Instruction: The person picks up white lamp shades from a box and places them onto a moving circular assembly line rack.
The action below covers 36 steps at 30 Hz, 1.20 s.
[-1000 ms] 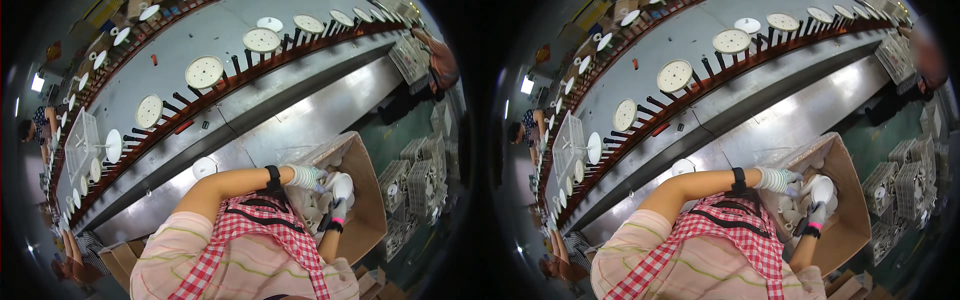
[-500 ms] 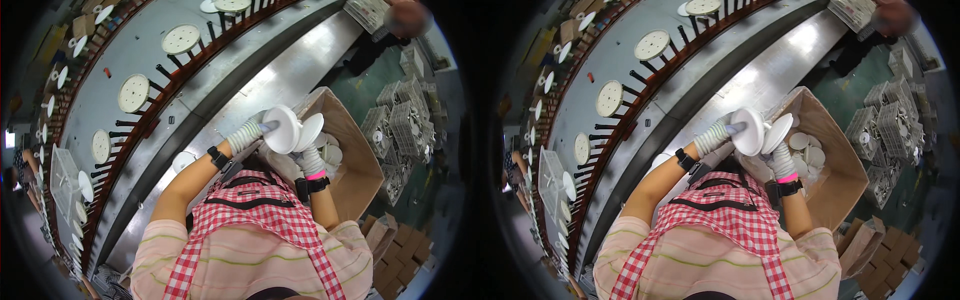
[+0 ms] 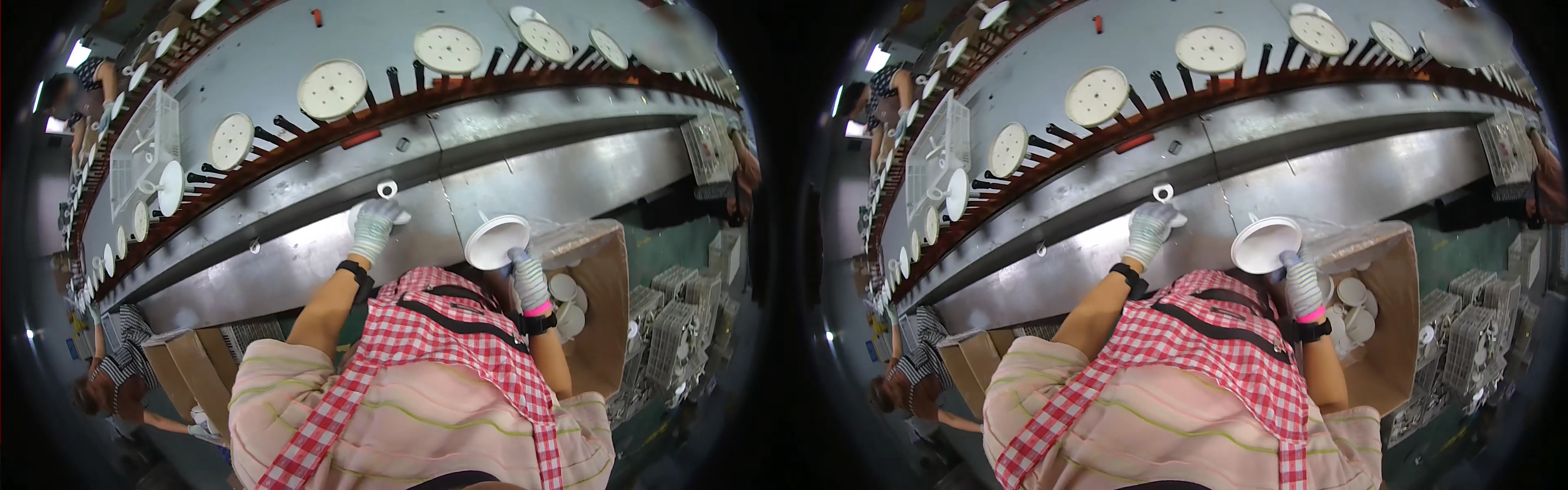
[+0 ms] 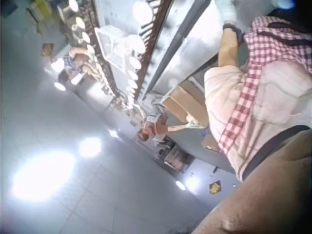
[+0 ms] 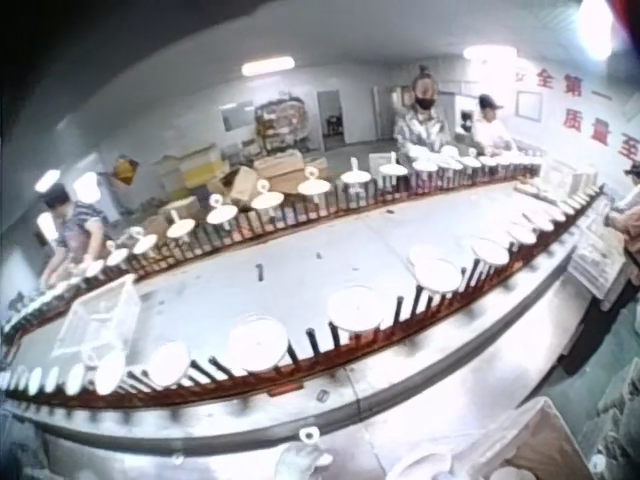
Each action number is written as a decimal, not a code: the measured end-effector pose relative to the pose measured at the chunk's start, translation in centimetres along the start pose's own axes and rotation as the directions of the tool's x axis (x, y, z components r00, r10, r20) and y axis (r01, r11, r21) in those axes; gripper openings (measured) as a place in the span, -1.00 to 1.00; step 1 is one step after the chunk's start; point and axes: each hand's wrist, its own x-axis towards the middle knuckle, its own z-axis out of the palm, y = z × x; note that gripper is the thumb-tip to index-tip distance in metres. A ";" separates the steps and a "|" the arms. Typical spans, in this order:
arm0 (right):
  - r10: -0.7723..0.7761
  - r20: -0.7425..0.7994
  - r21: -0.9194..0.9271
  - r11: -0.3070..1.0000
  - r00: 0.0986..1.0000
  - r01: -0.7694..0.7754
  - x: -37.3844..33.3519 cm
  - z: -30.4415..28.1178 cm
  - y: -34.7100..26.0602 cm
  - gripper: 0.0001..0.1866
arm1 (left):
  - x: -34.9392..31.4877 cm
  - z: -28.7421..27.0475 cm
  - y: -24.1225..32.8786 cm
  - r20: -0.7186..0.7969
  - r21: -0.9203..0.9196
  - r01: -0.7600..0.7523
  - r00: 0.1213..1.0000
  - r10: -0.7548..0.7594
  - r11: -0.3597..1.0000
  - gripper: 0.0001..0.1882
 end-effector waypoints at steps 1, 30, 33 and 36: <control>0.075 0.073 -0.103 0.992 0.994 -0.068 0.1 -0.4 0.8 -0.77 | -1.1 0.3 -0.5 -0.081 0.095 -0.097 0.991 0.105 0.991 -0.79; -0.593 0.731 -0.400 0.027 0.337 0.916 13.7 32.9 -3.4 -0.66 | 8.8 -21.6 -7.8 -0.433 -0.666 0.063 0.779 -0.454 0.743 -0.68; -0.541 0.749 -0.560 -0.206 0.384 0.803 14.0 36.5 -0.5 -0.63 | 11.6 -21.6 -11.6 -0.356 -0.606 0.196 0.800 -0.483 0.771 -0.50; -0.418 0.766 -0.552 -0.039 0.488 0.833 13.3 38.4 0.3 -0.59 | 13.7 -20.6 -16.1 -0.120 -0.487 0.480 0.791 -0.600 0.730 -0.28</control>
